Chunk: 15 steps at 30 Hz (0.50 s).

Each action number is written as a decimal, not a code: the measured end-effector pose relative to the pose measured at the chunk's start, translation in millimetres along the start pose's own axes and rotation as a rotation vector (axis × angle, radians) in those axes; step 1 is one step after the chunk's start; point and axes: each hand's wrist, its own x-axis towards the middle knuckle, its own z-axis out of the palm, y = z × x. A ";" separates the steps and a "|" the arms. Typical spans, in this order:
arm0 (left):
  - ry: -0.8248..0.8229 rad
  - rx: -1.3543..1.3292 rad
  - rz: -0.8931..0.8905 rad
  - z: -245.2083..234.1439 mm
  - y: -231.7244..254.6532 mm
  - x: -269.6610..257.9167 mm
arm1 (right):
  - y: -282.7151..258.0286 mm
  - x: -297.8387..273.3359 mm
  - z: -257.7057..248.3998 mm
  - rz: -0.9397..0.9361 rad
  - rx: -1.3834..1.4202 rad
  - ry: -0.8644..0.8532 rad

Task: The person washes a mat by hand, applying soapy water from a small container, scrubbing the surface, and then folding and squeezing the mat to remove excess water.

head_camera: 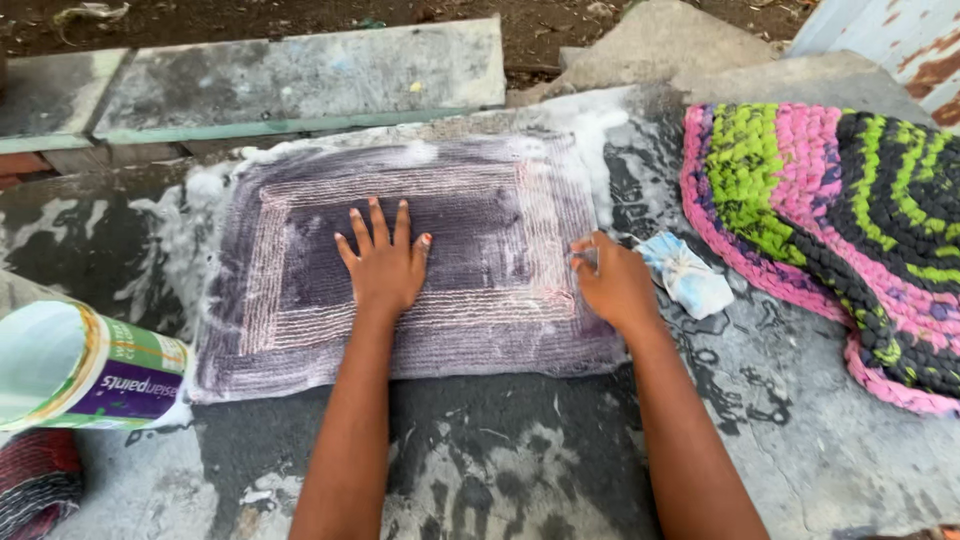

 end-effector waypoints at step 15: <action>0.075 -0.001 0.140 -4.3 26.2 -58.9 | -57.7 -52.2 85.7 -0.576 -0.202 -0.289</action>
